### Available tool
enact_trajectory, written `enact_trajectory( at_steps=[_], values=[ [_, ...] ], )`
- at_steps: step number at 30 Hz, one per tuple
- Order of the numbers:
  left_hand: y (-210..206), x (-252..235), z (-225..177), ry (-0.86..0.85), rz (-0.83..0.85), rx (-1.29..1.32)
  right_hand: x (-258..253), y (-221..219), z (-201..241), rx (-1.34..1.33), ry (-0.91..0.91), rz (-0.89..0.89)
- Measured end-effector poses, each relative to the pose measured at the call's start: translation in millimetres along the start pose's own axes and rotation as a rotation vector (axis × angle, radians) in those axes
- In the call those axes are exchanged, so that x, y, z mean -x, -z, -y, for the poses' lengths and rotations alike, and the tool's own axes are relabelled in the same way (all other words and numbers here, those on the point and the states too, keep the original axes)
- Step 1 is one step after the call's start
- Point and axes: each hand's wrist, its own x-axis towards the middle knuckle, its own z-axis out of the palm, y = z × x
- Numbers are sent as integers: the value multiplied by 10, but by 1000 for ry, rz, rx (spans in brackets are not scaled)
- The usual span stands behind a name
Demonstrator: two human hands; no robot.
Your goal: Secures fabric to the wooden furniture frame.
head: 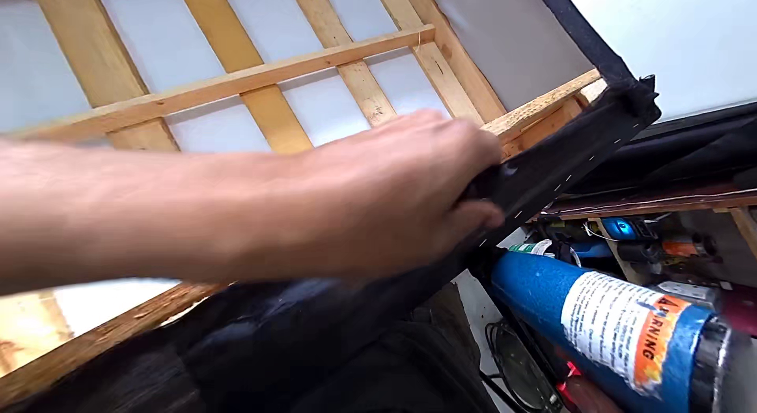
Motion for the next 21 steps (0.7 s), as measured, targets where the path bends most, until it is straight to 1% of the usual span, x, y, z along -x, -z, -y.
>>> enact_trajectory(
  at_steps=[2, 3, 4, 5, 6, 9, 12, 16, 18, 21],
  values=[
    [-66, 404, 18, 85, 1, 90, 29, -20, 21, 20, -49, -2],
    [-87, 581, 35, 106, 13, 92, 36, -22, 25, 39, -76, -1],
    [-88, 708, 63, 96, 13, 46, 35, -22, 35, 55, -95, 2],
    [-72, 775, 114, 48, -19, -25, 30, -25, 48, 69, -106, 8],
    [-19, 786, 172, 4, -39, -84, 27, -41, 66, 78, -113, 3],
    [96, 698, 249, -74, -16, -240, 38, -127, 142, 90, -116, -9],
    [86, 660, 256, -110, 4, -282, 65, -271, 268, 49, -88, 10],
    [96, 757, 247, -164, -50, -330, 107, -505, 406, 18, -47, 13],
    [156, 854, 162, -106, -69, -309, 131, -602, 476, 26, -26, 25],
    [278, 1159, -12, 127, -4, -188, 178, -697, 594, 83, 10, 32]
  ],
)
